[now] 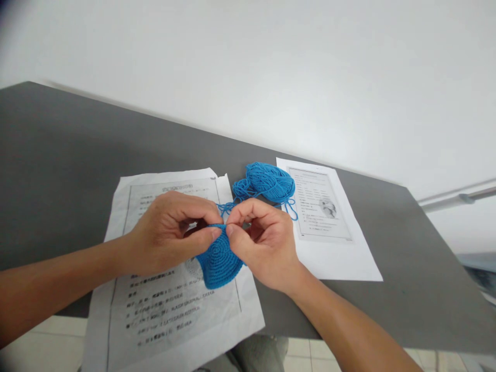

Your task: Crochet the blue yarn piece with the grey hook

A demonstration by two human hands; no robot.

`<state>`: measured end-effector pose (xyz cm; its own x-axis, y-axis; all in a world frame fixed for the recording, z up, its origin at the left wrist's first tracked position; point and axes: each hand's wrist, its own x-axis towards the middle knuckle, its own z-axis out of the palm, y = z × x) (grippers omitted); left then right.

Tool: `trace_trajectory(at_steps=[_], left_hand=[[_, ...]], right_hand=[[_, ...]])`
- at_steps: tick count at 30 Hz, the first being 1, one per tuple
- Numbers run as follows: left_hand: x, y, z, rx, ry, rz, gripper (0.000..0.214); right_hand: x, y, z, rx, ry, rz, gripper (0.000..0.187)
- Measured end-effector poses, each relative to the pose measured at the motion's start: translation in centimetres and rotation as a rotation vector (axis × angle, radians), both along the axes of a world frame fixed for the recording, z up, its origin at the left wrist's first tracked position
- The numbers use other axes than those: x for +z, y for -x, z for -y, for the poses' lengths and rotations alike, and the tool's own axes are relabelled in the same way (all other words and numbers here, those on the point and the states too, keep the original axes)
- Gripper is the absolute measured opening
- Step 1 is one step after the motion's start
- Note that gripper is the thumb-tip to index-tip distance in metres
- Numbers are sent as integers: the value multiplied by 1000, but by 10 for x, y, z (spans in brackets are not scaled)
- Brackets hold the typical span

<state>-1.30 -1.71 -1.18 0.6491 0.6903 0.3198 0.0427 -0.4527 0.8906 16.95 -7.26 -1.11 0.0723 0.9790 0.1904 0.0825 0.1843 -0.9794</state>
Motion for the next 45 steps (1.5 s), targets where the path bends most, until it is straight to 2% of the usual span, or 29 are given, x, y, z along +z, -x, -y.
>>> trace_trajectory(at_steps=[25,29,45], left_hand=[[1,-1,0,-31,56,-7,21],[2,-1,0,-14,29,20,19],[3,-1,-1,-1,1,8,23]], right_hand=[[-1,1,1,-12,9,-3,6],[-1,0,0,-44,22,-25,5],[-2,-2,-1,-4,-15,-46,6]])
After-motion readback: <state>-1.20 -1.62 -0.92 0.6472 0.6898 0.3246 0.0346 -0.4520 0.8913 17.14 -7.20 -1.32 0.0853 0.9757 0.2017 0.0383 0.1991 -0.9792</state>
